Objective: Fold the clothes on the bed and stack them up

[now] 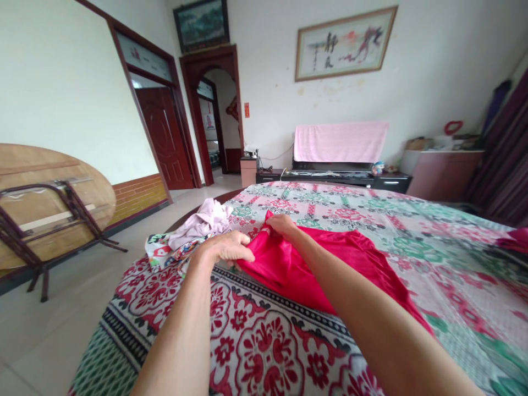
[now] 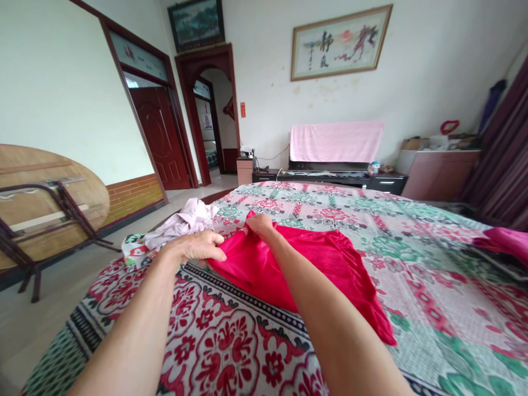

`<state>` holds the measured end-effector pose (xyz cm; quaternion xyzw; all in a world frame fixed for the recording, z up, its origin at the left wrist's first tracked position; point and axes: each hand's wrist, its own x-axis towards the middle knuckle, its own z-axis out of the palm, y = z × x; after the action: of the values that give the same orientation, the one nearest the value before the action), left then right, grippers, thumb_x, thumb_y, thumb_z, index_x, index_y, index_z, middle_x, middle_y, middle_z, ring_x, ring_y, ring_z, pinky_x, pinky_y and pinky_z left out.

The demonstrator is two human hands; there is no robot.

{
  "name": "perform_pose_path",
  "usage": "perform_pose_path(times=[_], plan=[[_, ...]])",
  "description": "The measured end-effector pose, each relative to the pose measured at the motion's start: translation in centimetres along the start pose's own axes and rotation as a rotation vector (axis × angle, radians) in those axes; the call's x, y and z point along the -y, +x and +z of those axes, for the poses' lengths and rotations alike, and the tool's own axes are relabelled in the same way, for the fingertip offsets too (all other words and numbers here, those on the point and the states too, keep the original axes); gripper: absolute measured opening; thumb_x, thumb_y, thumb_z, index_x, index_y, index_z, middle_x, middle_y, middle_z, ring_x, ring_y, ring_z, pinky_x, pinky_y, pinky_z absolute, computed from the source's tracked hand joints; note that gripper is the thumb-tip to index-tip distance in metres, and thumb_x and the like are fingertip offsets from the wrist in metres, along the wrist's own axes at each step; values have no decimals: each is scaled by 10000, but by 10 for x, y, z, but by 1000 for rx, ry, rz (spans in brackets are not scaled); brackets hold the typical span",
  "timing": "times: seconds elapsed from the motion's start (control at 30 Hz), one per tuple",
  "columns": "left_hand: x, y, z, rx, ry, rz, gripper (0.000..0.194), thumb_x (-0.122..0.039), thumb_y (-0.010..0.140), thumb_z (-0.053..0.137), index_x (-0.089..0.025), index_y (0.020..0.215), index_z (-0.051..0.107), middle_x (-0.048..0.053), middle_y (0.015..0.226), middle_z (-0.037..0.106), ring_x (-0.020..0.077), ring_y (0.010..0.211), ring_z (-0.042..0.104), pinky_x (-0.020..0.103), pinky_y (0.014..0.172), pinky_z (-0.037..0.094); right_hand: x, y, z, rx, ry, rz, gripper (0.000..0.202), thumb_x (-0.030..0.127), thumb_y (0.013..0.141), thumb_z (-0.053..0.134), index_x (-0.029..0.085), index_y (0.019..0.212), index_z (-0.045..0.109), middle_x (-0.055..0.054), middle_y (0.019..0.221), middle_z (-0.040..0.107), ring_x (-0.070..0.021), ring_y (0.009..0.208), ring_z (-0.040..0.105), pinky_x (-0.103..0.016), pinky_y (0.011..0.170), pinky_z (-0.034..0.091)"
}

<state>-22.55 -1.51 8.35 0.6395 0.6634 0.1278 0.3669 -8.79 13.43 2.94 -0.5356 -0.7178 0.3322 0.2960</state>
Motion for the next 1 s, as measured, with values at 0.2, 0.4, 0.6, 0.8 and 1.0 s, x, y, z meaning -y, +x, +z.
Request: perform_pose_path(times=[0.2, 0.4, 0.6, 0.8, 1.0], plan=[[-21, -3, 4, 16, -113, 253, 133, -264, 634, 613, -186, 722, 550, -49, 600, 535, 101, 553, 534, 200, 501, 368, -22, -18, -54, 88, 669, 118, 59, 137, 789, 522, 143, 791, 581, -39, 675, 659, -111, 583, 624, -223, 601, 544], [-41, 2, 21, 144, -146, 321, 245, -279, 645, 656, -167, 862, 637, -19, 674, 621, 115, 579, 595, 229, 567, 429, -56, -39, -91, 40, 819, 152, 46, 119, 735, 554, 151, 708, 572, -26, 632, 637, -110, 575, 609, -232, 604, 541], [-58, 9, 45, 186, -63, 336, 280, -266, 634, 668, -154, 890, 674, -30, 592, 618, 101, 524, 586, 214, 540, 383, -77, -48, -103, -39, 507, 181, 64, 121, 705, 568, 166, 659, 561, 19, 526, 566, -96, 469, 531, -213, 496, 472], [-57, 14, 51, 170, -70, 187, 300, -426, 647, 683, -166, 797, 677, -22, 617, 629, 99, 494, 574, 220, 514, 398, -83, -51, -118, -350, -332, 149, 513, 160, 678, 620, 96, 1186, 599, -153, 982, 691, -248, 900, 654, -297, 733, 504], [-42, 27, 54, 49, 136, -84, 374, -517, 682, 636, -158, 585, 588, 32, 545, 634, 126, 447, 564, 227, 440, 379, -50, -52, -91, -132, -561, -43, 311, 234, 798, 512, 156, 1008, 728, -136, 996, 718, -244, 971, 660, -271, 812, 469]])
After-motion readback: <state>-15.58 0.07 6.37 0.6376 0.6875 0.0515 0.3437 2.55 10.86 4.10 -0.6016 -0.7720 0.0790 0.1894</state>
